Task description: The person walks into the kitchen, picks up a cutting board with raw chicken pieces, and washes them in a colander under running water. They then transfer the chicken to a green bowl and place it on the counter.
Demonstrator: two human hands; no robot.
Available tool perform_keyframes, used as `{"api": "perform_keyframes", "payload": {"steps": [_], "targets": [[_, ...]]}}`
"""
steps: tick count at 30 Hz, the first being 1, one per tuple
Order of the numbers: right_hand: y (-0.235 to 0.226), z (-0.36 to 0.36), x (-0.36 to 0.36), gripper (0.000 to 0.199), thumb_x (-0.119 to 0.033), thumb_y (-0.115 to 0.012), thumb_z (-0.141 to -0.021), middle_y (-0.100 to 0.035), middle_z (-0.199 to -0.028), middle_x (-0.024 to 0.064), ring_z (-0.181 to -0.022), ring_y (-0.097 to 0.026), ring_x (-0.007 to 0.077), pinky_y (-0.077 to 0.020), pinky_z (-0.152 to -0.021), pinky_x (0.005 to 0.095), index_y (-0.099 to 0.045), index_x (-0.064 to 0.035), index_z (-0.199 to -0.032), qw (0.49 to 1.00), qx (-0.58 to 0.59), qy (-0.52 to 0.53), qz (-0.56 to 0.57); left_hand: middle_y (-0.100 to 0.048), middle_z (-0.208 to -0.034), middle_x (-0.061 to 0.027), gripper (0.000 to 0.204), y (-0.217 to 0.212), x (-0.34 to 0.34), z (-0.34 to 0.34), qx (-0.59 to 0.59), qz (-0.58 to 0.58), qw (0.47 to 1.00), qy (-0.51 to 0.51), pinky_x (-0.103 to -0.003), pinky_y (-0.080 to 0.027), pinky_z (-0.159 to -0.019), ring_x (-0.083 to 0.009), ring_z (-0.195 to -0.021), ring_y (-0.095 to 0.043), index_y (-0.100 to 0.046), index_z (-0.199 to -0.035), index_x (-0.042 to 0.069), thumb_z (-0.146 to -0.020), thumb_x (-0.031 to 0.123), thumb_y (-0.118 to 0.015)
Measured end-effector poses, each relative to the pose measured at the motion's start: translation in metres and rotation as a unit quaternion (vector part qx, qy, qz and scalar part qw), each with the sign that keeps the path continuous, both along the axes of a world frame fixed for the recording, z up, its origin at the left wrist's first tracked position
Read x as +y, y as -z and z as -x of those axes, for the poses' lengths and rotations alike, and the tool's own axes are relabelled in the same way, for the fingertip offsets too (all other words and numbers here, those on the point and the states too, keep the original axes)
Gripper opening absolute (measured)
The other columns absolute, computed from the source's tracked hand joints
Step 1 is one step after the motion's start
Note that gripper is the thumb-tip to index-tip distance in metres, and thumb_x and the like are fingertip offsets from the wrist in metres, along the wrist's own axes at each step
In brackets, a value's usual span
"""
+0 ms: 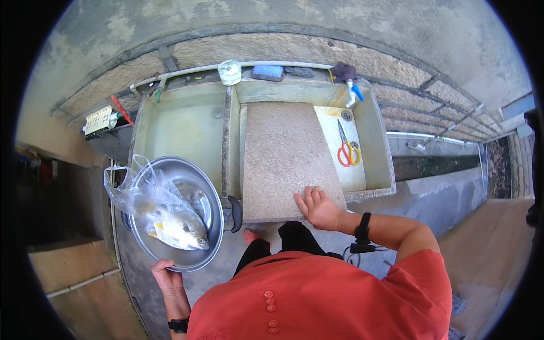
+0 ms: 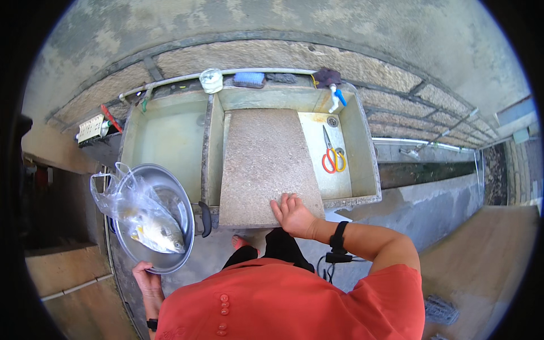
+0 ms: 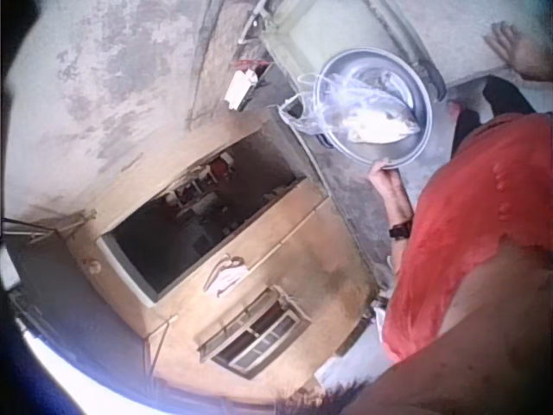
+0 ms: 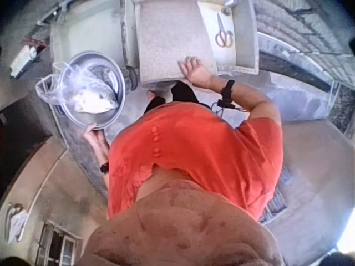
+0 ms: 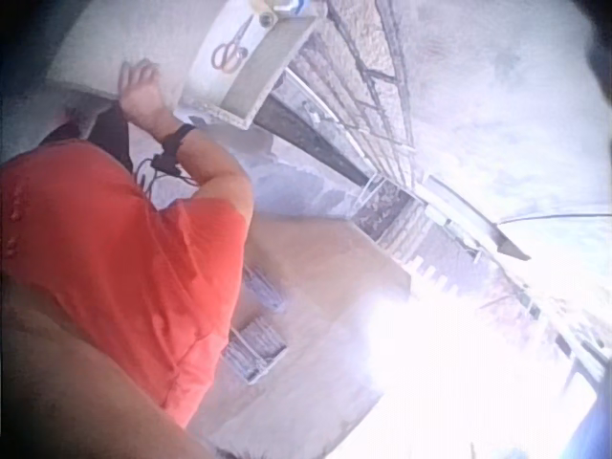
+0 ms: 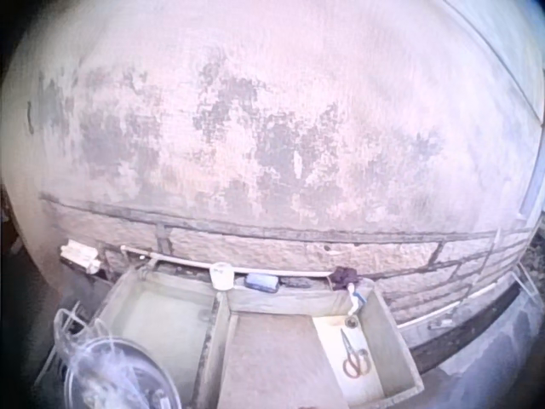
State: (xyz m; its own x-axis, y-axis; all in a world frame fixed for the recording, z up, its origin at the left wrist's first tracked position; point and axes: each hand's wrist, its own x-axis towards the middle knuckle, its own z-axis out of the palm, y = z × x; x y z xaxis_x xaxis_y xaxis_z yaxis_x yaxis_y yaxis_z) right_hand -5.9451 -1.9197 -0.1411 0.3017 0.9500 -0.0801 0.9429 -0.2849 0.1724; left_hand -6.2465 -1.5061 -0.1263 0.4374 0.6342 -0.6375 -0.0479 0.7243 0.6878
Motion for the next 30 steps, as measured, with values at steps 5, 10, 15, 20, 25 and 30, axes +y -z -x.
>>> {"api": "perform_keyframes", "payload": {"steps": [5, 10, 15, 20, 25, 30], "targets": [[-0.055, -0.035, 0.01, 0.069, -0.013, -0.064, -0.066, -0.06, -0.103, 0.0275, -0.089, -0.06, 0.0382, -0.048, -0.079, 0.0432, -0.052, 0.0053, -0.131, 0.995, 0.063, 0.016, -0.069, -0.065, -0.104, -0.0123, 0.049, 0.018, 0.004, 0.034, -0.012, -0.008, 1.0, -0.025, -0.039, -0.049, -0.093, -0.03, -0.098, -0.061, -0.061, -0.105, -0.006, -0.058, 0.001, -0.056], [-0.131, -0.121, 0.025, 0.052, -0.009, -0.064, -0.062, -0.063, -0.082, 0.0066, -0.076, -0.064, 0.0263, -0.0482, -0.067, 0.039, -0.063, -0.0112, -0.113, 0.99, 0.021, 0.058, -0.125, -0.065, -0.104, -0.012, 0.05, 0.029, 0.008, 0.03, -0.033, -0.02, 0.999, -0.013, -0.04, -0.049, -0.094, -0.0295, -0.097, -0.062, -0.061, -0.108, -0.006, -0.058, 0.001, -0.056], [-0.194, -0.224, 0.053, 0.042, -0.022, -0.077, -0.067, -0.068, -0.08, 0.0106, -0.078, -0.068, 0.0314, -0.0524, -0.064, 0.0434, -0.063, -0.0162, -0.106, 0.97, -0.002, 0.155, -0.186, -0.066, -0.097, -0.0121, 0.033, 0.018, -0.007, 0.001, -0.062, -0.041, 0.997, -0.03, -0.039, -0.048, -0.092, -0.0284, -0.092, -0.062, -0.064, -0.091, -0.004, -0.059, 0.001, -0.056], [-0.217, -0.326, 0.086, 0.042, -0.021, -0.079, -0.07, -0.07, -0.085, 0.0115, -0.08, -0.068, 0.0327, -0.0525, -0.069, 0.0422, -0.062, -0.0147, -0.109, 0.943, -0.058, 0.224, -0.238, -0.065, -0.09, -0.0117, 0.018, -0.022, -0.017, -0.038, 0.02, -0.016, 0.999, -0.031, -0.036, -0.049, -0.087, -0.0272, -0.088, -0.062, -0.058, -0.076, -0.001, -0.058, -0.002, -0.056], [-0.209, -0.409, 0.111, 0.04, -0.027, -0.076, -0.075, -0.067, -0.095, 0.0123, -0.09, -0.064, 0.0343, -0.0498, -0.078, 0.0436, -0.063, -0.0122, -0.11, 0.939, -0.064, 0.177, -0.288, -0.066, -0.097, -0.0116, 0.051, -0.029, -0.031, -0.077, 0.044, -0.013, 0.999, 0.008, -0.035, -0.051, -0.085, -0.0268, -0.089, -0.063, -0.06, -0.107, -0.006, -0.056, -0.006, -0.056], [-0.174, -0.421, 0.093, 0.044, -0.034, -0.077, -0.07, -0.062, -0.109, 0.0123, -0.107, -0.057, 0.0329, -0.0448, -0.087, 0.046, -0.066, -0.0126, -0.106, 0.944, -0.052, 0.241, -0.219, -0.065, -0.099, -0.0118, 0.054, -0.004, -0.077, -0.09, 0.04, -0.003, 0.998, 0.046, -0.035, -0.051, -0.085, -0.0268, -0.091, -0.063, -0.059, -0.11, -0.007, -0.056, -0.006, -0.057]]}}
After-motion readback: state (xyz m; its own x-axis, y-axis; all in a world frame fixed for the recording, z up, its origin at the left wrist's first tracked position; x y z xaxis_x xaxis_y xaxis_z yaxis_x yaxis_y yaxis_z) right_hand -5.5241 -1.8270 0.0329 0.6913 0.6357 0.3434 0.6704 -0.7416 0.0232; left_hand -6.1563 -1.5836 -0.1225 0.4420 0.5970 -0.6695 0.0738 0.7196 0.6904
